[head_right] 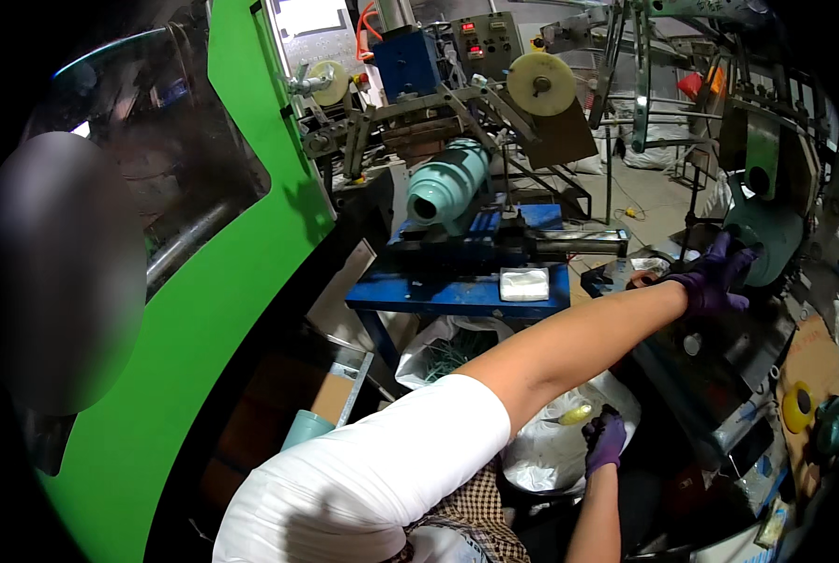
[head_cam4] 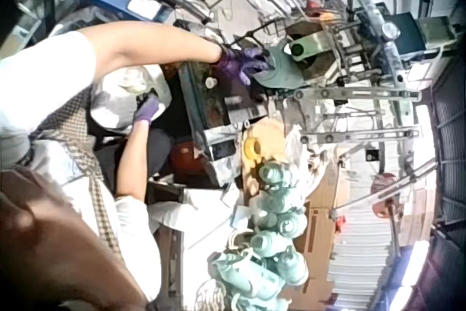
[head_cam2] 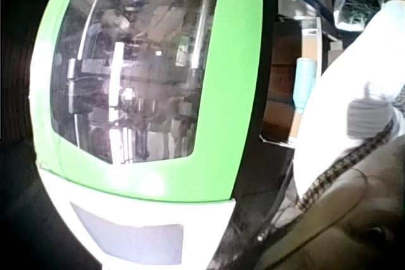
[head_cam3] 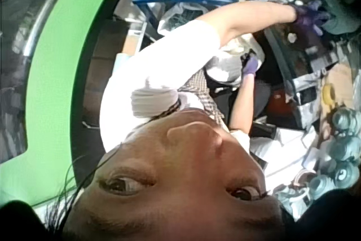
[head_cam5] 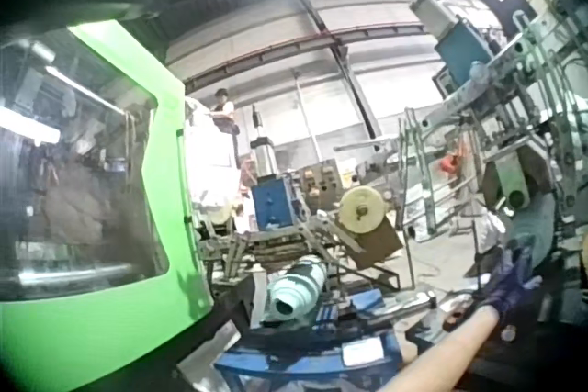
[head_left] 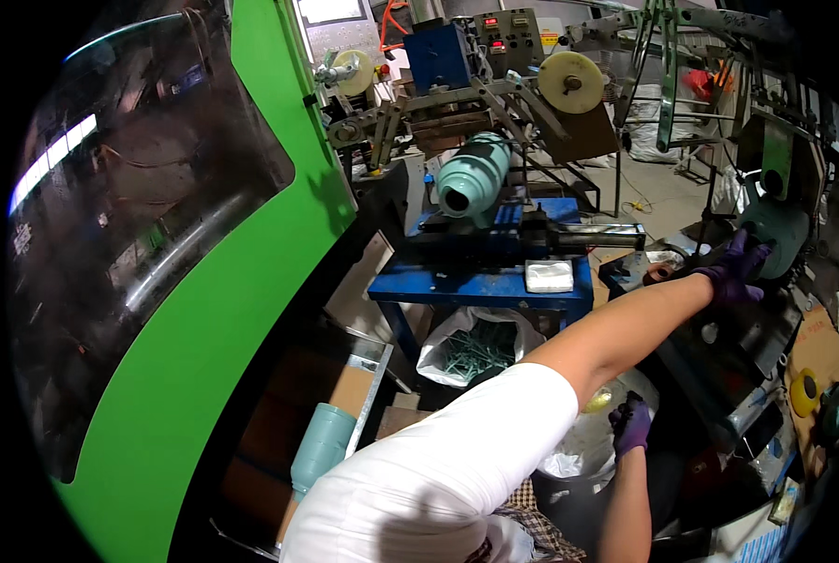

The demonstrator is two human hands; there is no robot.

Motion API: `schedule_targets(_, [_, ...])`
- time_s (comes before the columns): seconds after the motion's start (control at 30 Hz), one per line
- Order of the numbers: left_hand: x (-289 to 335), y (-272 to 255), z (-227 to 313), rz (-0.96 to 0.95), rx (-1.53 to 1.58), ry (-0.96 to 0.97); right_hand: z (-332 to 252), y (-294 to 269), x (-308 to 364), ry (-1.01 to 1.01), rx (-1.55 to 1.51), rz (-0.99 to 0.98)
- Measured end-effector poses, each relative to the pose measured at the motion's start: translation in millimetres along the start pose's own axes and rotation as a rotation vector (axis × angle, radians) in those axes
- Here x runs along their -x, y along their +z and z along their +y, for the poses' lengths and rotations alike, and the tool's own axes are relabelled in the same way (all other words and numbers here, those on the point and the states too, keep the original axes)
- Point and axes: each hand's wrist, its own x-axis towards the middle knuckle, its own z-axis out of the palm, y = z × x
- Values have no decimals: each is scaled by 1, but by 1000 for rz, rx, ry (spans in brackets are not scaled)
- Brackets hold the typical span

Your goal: The person assembles light blue plastic containers by inserting a white plastic ring into the container's opening and then attaching a beige carrying handle. The person handles the containers one at a time, placing the finished units on a nearby table.

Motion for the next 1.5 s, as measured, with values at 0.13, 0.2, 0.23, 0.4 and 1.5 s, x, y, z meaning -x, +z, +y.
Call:
schedule_targets(0.13, [40, -46, 46, 3, 277, -69, 125, -147, 9, 389, 197, 231])
schedule_targets(0.2, [86, -78, 83, -92, 372, -247, 154, -178, -5, 242, 90, 187])
schedule_targets(0.23, [118, -102, 98, -124, 562, -298, 156, -179, -15, 224, 52, 61])
schedule_targets(0.4, [328, -252, 135, -150, 483, -366, 113, -147, -4, 425, 137, 126])
schedule_targets(1.5, [850, -667, 316, 784, 129, -1649, 99, -152, 39, 350, 764, -95])
